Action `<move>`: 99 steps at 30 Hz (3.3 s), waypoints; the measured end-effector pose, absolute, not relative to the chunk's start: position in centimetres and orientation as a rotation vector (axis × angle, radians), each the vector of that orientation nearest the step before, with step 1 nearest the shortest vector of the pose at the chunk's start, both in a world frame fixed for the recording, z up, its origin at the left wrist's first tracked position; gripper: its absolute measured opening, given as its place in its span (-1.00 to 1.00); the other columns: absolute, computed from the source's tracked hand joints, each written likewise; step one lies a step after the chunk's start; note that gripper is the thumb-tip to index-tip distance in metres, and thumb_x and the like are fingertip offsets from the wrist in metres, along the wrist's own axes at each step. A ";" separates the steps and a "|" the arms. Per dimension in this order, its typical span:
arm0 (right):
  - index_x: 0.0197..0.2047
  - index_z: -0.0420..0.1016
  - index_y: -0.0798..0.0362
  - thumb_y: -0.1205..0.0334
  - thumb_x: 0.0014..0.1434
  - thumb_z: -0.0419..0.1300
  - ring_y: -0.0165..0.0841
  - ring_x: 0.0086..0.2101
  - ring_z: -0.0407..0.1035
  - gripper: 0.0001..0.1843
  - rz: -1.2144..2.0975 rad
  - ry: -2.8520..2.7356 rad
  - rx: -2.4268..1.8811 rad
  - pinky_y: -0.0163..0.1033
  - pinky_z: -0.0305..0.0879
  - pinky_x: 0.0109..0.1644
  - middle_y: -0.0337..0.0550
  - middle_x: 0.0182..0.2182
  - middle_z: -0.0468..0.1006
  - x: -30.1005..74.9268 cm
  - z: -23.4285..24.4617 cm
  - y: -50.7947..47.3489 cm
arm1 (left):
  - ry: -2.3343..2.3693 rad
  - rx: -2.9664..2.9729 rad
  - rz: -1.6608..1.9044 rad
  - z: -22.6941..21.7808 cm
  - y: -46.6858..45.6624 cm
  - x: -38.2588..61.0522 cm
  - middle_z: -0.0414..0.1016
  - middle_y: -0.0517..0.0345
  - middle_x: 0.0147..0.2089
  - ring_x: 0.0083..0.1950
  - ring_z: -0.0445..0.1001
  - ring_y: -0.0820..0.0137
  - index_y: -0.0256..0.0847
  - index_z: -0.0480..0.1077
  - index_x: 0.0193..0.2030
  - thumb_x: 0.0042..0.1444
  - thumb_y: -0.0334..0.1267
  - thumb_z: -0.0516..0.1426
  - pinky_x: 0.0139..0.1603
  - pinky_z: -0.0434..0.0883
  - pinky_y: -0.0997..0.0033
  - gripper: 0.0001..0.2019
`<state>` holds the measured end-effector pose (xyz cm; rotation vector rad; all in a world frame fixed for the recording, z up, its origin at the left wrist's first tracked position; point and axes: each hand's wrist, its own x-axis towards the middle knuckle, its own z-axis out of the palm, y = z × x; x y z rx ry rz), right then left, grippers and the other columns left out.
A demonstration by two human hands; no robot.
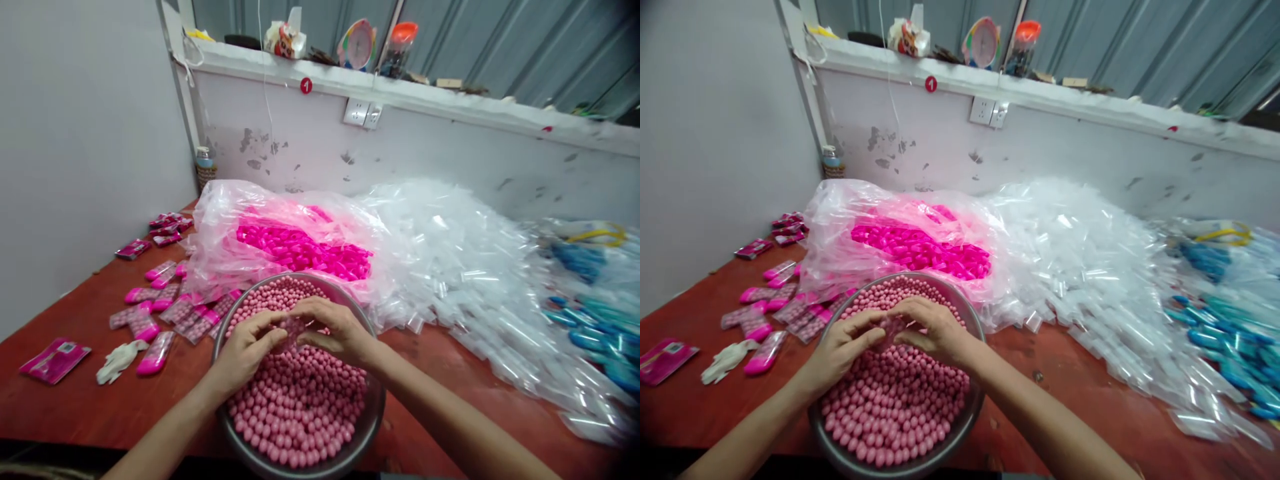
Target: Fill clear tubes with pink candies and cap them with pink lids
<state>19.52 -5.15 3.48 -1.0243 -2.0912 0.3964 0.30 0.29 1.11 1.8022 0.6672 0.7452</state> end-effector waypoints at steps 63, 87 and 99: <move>-0.12 0.29 0.12 0.30 0.22 0.03 -0.27 -0.31 0.36 -0.84 0.018 -2.422 -1.286 -0.19 0.32 -0.26 0.00 -0.34 0.48 18.0 5.6 -6.5 | 0.594 2.113 1.081 0.9 -1.6 -0.5 0.58 0.08 -0.18 -0.15 0.52 0.40 -0.22 0.43 -0.05 0.17 -0.42 0.03 -0.08 0.41 0.44 -0.75; 0.01 0.41 -0.12 0.04 0.05 0.24 -0.21 -0.20 0.45 -0.57 1.253 -1.354 -1.103 -0.09 0.41 -0.17 -0.08 -0.10 0.52 19.3 2.5 -5.3 | 0.718 1.296 1.009 1.0 0.2 -0.5 0.59 0.12 -0.16 -0.15 0.52 0.30 -0.21 0.49 -0.06 0.13 -0.28 0.09 -0.13 0.45 0.38 -0.74; -0.21 0.49 0.09 0.13 -0.05 0.32 -0.26 -0.25 0.46 -0.67 1.788 -0.878 -1.146 -0.01 0.37 -0.10 -0.06 -0.28 0.57 17.0 4.1 -4.0 | 0.667 1.723 1.059 1.2 -0.7 -0.8 0.57 0.12 -0.28 -0.20 0.45 0.36 -0.11 0.51 -0.12 0.11 -0.35 0.13 -0.12 0.38 0.36 -0.78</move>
